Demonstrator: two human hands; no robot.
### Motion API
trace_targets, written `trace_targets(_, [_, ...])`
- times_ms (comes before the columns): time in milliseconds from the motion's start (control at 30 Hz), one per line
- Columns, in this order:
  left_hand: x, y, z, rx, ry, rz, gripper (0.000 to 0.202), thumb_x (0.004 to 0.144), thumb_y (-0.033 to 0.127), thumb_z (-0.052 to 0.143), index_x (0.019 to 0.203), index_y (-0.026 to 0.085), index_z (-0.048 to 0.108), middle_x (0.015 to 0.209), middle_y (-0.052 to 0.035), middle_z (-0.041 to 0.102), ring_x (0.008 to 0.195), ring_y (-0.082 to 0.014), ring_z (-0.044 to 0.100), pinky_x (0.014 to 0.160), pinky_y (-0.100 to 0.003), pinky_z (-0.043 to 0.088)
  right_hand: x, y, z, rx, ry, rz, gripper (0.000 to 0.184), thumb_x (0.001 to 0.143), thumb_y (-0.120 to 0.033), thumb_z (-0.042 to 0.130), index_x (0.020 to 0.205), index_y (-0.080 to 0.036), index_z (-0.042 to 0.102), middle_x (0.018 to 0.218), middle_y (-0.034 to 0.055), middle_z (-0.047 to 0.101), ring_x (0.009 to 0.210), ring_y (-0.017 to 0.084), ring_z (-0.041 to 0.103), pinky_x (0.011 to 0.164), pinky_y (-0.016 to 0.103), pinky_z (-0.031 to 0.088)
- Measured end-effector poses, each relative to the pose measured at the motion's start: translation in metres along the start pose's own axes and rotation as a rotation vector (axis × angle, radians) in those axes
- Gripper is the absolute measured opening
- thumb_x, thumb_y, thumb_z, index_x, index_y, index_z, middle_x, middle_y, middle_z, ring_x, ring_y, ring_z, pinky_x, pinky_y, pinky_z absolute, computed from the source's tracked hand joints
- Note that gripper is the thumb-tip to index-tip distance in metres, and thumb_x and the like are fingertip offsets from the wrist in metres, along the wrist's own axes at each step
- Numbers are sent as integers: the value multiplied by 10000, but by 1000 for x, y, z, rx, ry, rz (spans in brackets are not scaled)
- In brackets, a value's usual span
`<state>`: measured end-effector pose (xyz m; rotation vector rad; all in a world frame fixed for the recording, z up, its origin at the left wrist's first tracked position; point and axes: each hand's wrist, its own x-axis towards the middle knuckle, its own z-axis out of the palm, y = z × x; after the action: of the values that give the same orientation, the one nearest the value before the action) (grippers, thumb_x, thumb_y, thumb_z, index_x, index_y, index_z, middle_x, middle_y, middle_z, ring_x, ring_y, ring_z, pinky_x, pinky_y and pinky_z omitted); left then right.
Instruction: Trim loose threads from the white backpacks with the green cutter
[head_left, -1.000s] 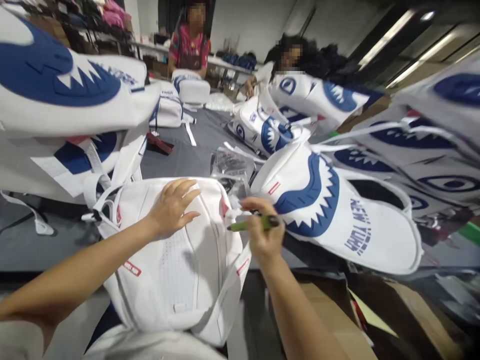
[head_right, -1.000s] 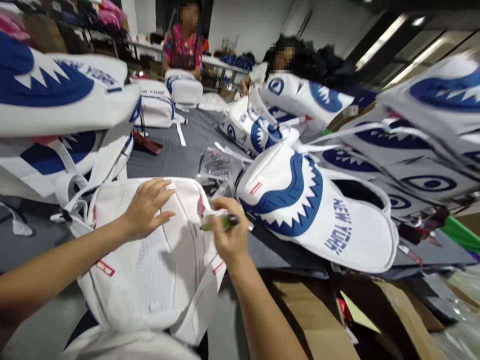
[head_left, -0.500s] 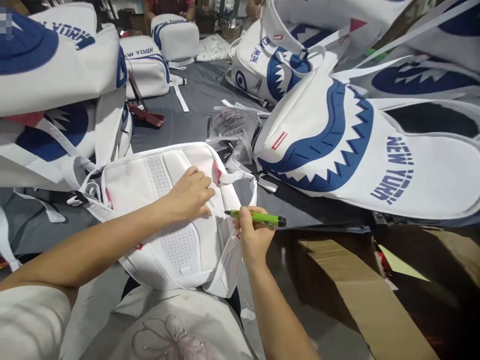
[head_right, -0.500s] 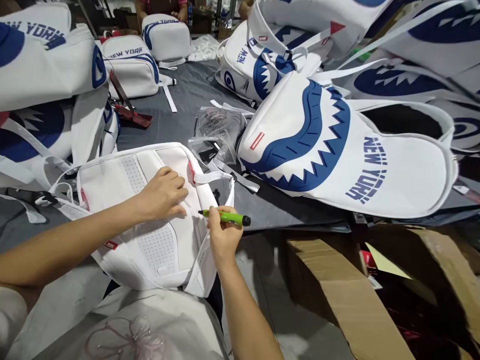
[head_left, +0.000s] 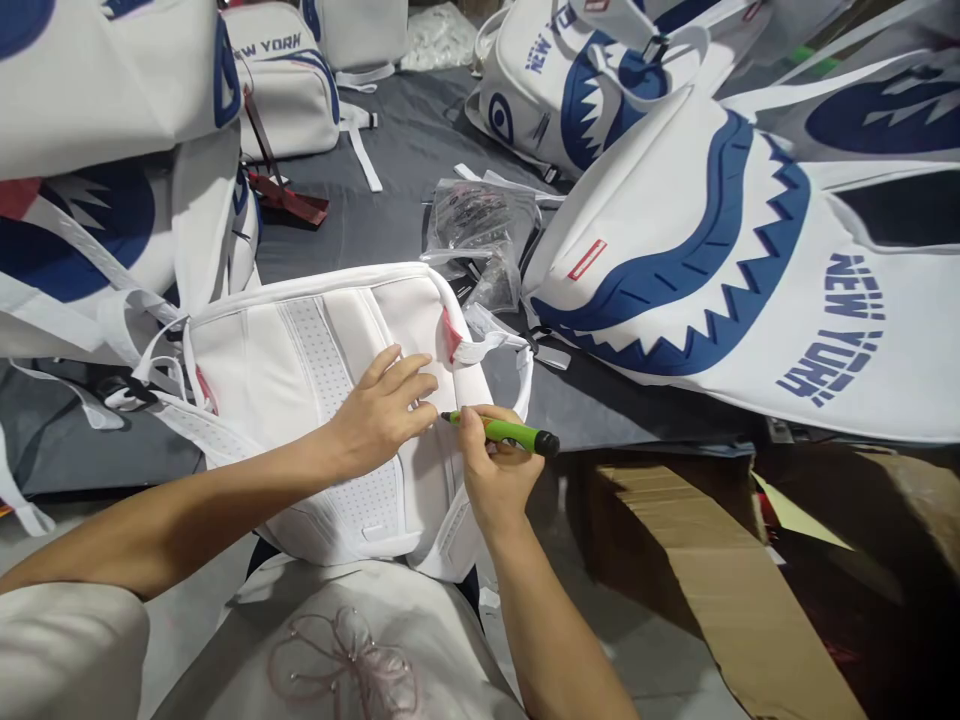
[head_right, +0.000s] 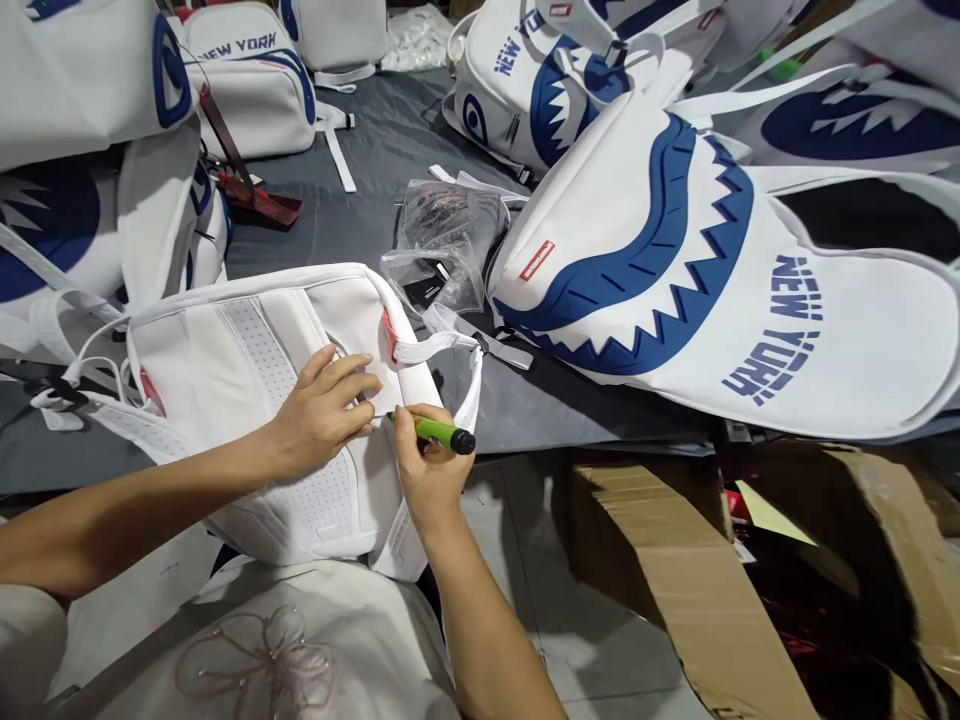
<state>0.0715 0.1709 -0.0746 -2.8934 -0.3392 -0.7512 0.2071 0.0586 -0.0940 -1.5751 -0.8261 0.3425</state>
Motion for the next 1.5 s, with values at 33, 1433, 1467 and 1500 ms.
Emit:
trace_targets(33, [-2,1,1,9,15,-9,159,966,213,550,826,204,624,1131,-30,682,1307,-234,511,1202,-483,299,0,0,1,-9,8,-7,250,892,-406,658,822,-167,680,680,7,662,533,120,572,504,260,463])
trace_targets(1433, [-11,5,12,46,152,-39,102,933,120,553,860,185,583,1049,1,687,1161,-184,565,1199,-404,283,17,-15,-2,-427,-96,-238,282,932,-386,577,747,-180,633,628,4,654,489,119,562,505,246,415])
trace_targets(1467, [-12,5,13,43,145,-36,85,934,128,561,874,183,585,1058,-2,684,1170,-188,560,1197,-408,286,16,-14,-3,-435,-96,-238,280,926,-379,586,735,-180,627,624,4,653,487,119,561,502,247,409])
trace_targets(1500, [-12,5,14,37,137,-32,64,936,142,569,889,181,586,1065,-4,680,1177,-192,555,1196,-413,291,15,-14,-3,-447,-89,-232,282,924,-374,593,721,-180,619,618,4,651,482,119,561,500,248,402])
